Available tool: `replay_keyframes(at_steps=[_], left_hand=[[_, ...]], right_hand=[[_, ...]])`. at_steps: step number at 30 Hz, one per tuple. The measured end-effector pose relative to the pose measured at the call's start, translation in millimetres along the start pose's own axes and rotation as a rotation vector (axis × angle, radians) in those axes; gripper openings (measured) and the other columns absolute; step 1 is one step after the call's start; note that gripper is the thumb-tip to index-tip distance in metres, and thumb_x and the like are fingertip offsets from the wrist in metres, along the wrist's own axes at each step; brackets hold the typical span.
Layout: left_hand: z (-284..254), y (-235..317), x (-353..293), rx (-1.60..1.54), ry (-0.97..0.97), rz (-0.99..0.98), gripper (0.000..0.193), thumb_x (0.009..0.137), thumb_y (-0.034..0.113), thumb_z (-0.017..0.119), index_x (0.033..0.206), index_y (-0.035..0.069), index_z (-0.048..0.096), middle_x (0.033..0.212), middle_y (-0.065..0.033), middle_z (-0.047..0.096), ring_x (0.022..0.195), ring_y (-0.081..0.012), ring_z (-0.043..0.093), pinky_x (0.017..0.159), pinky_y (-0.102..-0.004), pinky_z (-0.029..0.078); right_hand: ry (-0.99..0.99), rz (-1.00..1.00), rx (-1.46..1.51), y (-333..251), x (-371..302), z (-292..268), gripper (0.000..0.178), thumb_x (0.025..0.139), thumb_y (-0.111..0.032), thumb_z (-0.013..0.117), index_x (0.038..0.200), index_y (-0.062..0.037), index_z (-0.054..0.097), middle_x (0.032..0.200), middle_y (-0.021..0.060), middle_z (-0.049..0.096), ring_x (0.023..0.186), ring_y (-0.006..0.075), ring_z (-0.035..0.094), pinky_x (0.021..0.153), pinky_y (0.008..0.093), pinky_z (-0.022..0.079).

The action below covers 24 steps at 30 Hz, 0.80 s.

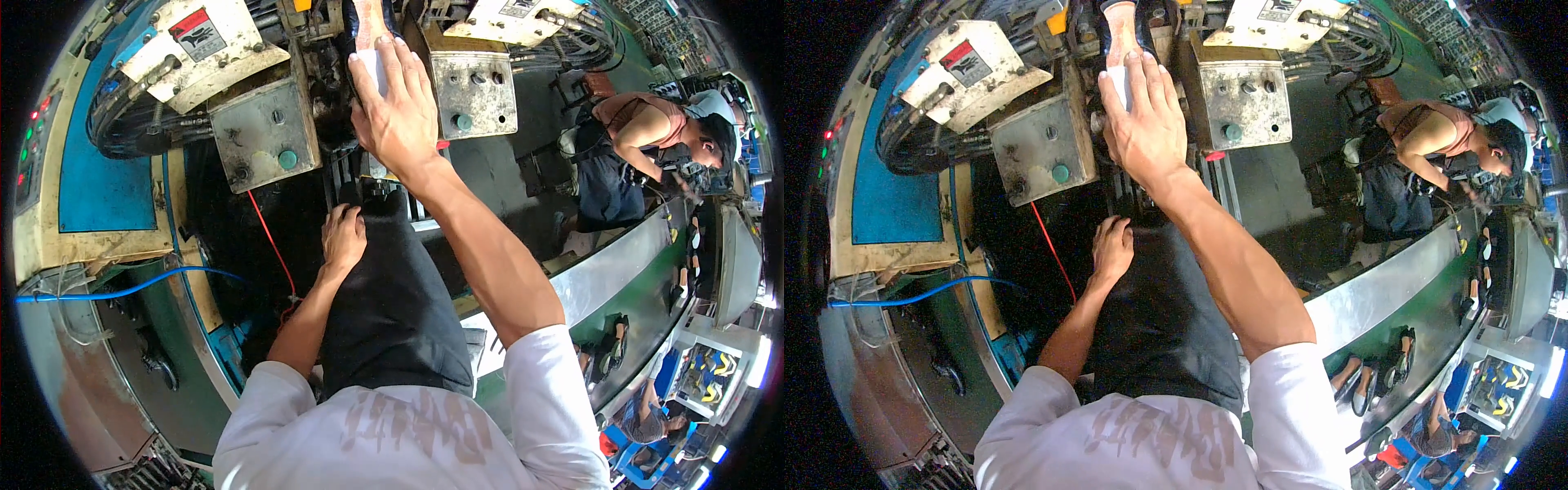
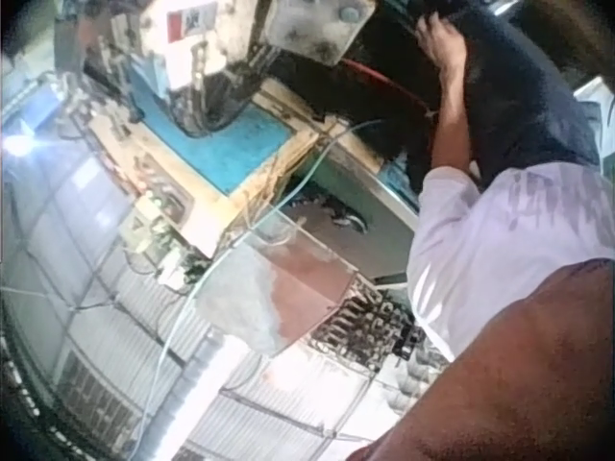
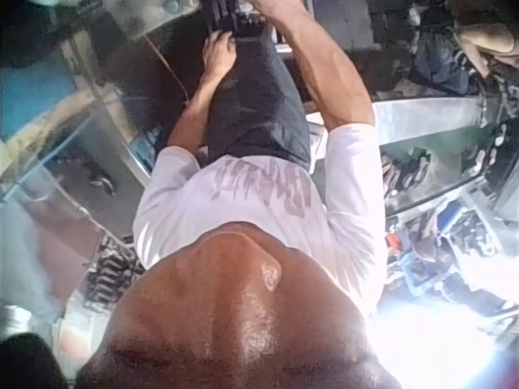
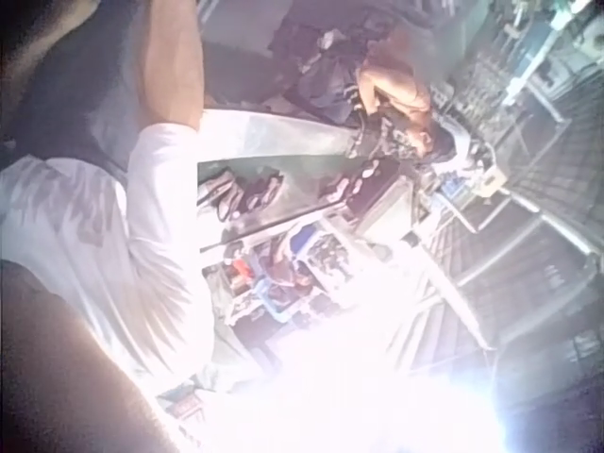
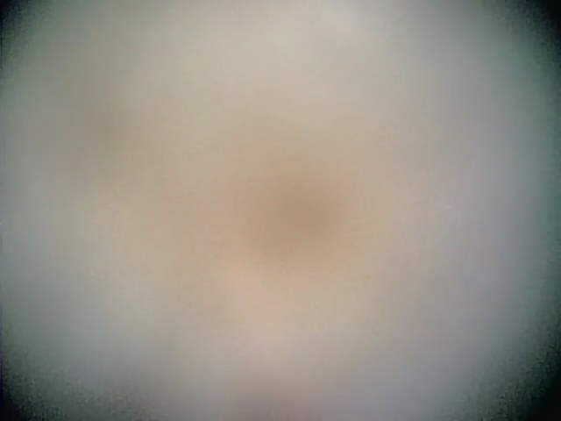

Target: The recorder is using a lasting machine to attach and shape shoe uppers and soles in a factory environment.

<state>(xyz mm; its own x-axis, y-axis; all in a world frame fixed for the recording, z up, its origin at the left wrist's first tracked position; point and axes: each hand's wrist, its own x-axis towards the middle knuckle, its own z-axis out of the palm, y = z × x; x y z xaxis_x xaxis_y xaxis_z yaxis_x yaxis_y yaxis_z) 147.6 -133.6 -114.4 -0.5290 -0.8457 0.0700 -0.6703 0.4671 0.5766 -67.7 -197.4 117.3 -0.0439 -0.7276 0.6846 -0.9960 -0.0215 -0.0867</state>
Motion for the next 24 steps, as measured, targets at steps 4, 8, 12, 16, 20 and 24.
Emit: replay_keyframes(at_steps=[4, 8, 12, 16, 20, 24], left_hand=[[1, -8, 0, 0.021, -0.036, 0.008, 0.030, 0.102, 0.021, 0.068, 0.127, 0.007, 0.076, 0.137, -0.0163, 0.067, 0.126, -0.0404, 0.063, 0.107, -0.0542, 0.051], [6, -7, 2, 0.023, -0.043, 0.008, 0.030, 0.102, 0.021, 0.068, 0.127, 0.007, 0.076, 0.137, -0.0144, 0.068, 0.126, -0.0391, 0.063, 0.107, -0.0540, 0.051], [7, -7, 9, 0.028, -0.044, 0.015, 0.029, 0.101, 0.020, 0.069, 0.126, 0.008, 0.076, 0.134, -0.0144, 0.068, 0.126, -0.0383, 0.064, 0.106, -0.0538, 0.052], [9, -10, 13, 0.008, -0.043, 0.025, 0.028, 0.099, 0.018, 0.070, 0.124, 0.007, 0.076, 0.131, -0.0144, 0.068, 0.125, -0.0383, 0.064, 0.105, -0.0536, 0.052], [10, -14, 14, 0.021, -0.055, 0.062, 0.026, 0.098, 0.016, 0.070, 0.122, 0.006, 0.076, 0.130, -0.0143, 0.068, 0.124, -0.0385, 0.064, 0.105, -0.0527, 0.052], [6, -10, 19, 0.045, -0.073, 0.102, 0.026, 0.098, 0.016, 0.071, 0.122, 0.007, 0.076, 0.130, -0.0141, 0.068, 0.122, -0.0396, 0.064, 0.102, -0.0540, 0.053]], right_hand=[[0.009, -0.010, -0.053, 13, 36, 22, 0.062, 0.090, -0.025, 0.073, 0.149, -0.0093, 0.063, 0.161, 0.0325, 0.050, 0.151, 0.0480, 0.046, 0.130, 0.0550, 0.032], [0.184, -0.028, -0.073, 38, 75, 58, 0.058, 0.093, -0.024, 0.071, 0.148, -0.0091, 0.063, 0.158, 0.0338, 0.052, 0.151, 0.0471, 0.047, 0.130, 0.0543, 0.031], [0.203, -0.036, -0.036, 57, 113, 81, 0.058, 0.092, -0.021, 0.071, 0.148, -0.0074, 0.063, 0.156, 0.0348, 0.053, 0.151, 0.0466, 0.047, 0.130, 0.0544, 0.033], [0.220, -0.059, 0.006, 61, 120, 92, 0.058, 0.092, -0.020, 0.071, 0.148, -0.0071, 0.063, 0.157, 0.0349, 0.053, 0.151, 0.0470, 0.047, 0.129, 0.0545, 0.034], [0.232, -0.085, 0.025, 55, 117, 89, 0.059, 0.092, -0.019, 0.071, 0.148, -0.0068, 0.062, 0.157, 0.0350, 0.052, 0.151, 0.0474, 0.047, 0.129, 0.0546, 0.035], [0.248, -0.089, 0.035, 57, 130, 91, 0.059, 0.091, -0.017, 0.071, 0.148, -0.0064, 0.062, 0.158, 0.0350, 0.051, 0.151, 0.0478, 0.047, 0.128, 0.0547, 0.035]])
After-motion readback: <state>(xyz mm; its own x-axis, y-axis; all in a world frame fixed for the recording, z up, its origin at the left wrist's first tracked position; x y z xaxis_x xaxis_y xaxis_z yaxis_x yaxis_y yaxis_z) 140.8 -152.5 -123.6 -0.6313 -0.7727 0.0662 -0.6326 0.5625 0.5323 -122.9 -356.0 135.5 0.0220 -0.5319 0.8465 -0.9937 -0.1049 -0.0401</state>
